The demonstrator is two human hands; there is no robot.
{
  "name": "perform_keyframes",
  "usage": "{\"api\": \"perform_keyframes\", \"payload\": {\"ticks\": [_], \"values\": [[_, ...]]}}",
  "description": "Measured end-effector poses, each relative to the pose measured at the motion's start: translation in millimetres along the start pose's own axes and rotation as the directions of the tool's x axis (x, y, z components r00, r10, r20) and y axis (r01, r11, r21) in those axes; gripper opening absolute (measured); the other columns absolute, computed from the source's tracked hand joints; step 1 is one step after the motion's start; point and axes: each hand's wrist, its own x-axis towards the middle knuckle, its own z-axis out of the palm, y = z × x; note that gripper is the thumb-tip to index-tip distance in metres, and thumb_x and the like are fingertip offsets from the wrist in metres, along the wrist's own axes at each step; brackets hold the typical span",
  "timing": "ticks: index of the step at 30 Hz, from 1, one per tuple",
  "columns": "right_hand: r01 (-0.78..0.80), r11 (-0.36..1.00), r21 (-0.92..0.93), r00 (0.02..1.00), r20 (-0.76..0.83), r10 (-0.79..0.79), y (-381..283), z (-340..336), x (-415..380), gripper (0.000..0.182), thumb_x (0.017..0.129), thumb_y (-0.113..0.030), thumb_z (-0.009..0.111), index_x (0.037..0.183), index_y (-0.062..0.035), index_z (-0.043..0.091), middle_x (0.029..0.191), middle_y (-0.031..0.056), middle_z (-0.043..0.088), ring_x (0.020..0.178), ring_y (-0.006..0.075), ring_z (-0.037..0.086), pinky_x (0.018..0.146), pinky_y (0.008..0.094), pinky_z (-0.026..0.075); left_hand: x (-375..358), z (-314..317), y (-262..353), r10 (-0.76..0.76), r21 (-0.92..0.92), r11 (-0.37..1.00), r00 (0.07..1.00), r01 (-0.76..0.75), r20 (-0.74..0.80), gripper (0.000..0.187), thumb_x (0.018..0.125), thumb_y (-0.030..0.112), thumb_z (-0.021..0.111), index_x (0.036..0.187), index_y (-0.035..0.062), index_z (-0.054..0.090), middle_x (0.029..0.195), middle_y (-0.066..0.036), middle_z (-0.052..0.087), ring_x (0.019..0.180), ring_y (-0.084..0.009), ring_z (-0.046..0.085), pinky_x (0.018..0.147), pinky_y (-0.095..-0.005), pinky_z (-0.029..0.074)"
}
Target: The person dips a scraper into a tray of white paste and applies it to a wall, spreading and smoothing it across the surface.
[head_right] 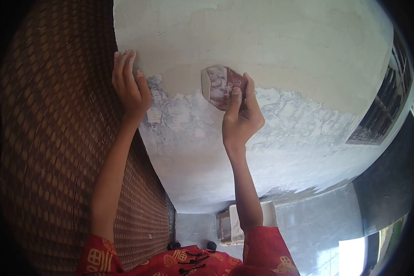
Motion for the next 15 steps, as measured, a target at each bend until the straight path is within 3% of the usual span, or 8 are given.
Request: {"api": "perform_keyframes", "payload": {"ticks": [1,4,6,7,9,11,15], "values": [[-0.015,0.999,0.041,0.999,-0.044,0.017,-3.2,-9.5,7.3,0.032,0.098,-0.005,0.058,0.129,0.0027,0.060,0.101,0.0131,0.073,0.086,0.0110,0.068,0.074,0.0245,0.055,-0.4,0.5,-0.1,-0.005,0.007,1.000,1.000,0.005,-0.002,0.041,0.100,0.016,0.040,0.136,-0.0019,0.048,0.140,-0.017,0.047,0.140,-0.0392,0.035,0.112,-0.0500,0.028],[-0.105,0.982,0.159,0.994,-0.016,0.109,-25.4,-16.8,11.0,0.034,0.100,-0.006,0.055,0.132,0.0051,0.057,0.109,0.0147,0.071,0.094,0.0142,0.068,0.079,0.0268,0.056,-0.7,2.1,-0.1,-0.004,0.008,1.000,1.000,0.005,-0.022,0.041,0.098,0.016,0.040,0.134,0.0017,0.051,0.137,-0.015,0.051,0.138,-0.0380,0.039,0.112,-0.0519,0.031],[0.007,0.995,0.104,0.997,0.072,-0.015,-16.2,0.2,-5.9,0.033,0.097,-0.003,0.059,0.130,0.0022,0.060,0.102,0.0148,0.073,0.091,0.0122,0.067,0.076,0.0254,0.054,0.5,1.6,1.1,-0.001,0.007,1.000,1.000,0.001,-0.027,0.041,0.098,0.016,0.040,0.134,0.0017,0.051,0.137,-0.015,0.051,0.138,-0.0381,0.039,0.112,-0.0516,0.031],[-0.048,0.997,0.057,0.989,0.140,0.040,-20.2,11.4,-18.6,0.033,0.095,-0.002,0.062,0.128,0.0000,0.063,0.097,0.0149,0.073,0.089,0.0111,0.067,0.075,0.0248,0.053,0.2,1.0,0.9,0.001,-0.001,1.000,1.000,-0.001,-0.020,0.041,0.098,0.016,0.040,0.134,0.0017,0.051,0.137,-0.015,0.051,0.138,-0.0381,0.039,0.112,-0.0516,0.031],[0.169,0.985,0.044,0.976,0.131,-0.173,-9.3,35.8,-31.1,0.034,0.093,-0.001,0.063,0.127,-0.0005,0.063,0.091,0.0143,0.073,0.082,0.0075,0.065,0.070,0.0219,0.050,1.0,0.9,-0.9,0.008,0.020,1.000,0.999,-0.007,-0.035,0.041,0.097,0.015,0.041,0.134,0.0015,0.051,0.137,-0.014,0.051,0.138,-0.0380,0.039,0.111,-0.0513,0.032],[-0.018,1.000,0.025,0.993,0.121,0.015,-7.7,28.3,-27.2,0.033,0.094,-0.001,0.062,0.127,-0.0008,0.064,0.090,0.0138,0.073,0.083,0.0097,0.067,0.071,0.0233,0.051,1.2,2.1,-1.1,0.019,0.013,1.000,0.999,-0.019,-0.037,0.041,0.097,0.015,0.041,0.134,0.0014,0.051,0.137,-0.014,0.051,0.138,-0.0378,0.039,0.111,-0.0511,0.032],[-0.089,0.991,0.100,0.992,-0.083,0.097,-5.1,-18.6,11.8,0.035,0.099,-0.007,0.056,0.133,0.0032,0.057,0.108,0.0177,0.070,0.090,0.0172,0.069,0.077,0.0290,0.057,0.7,1.3,0.4,0.010,0.011,1.000,1.000,-0.010,-0.028,0.040,0.096,0.013,0.042,0.134,0.0012,0.052,0.137,-0.014,0.051,0.137,-0.0378,0.040,0.111,-0.0510,0.033]]}}
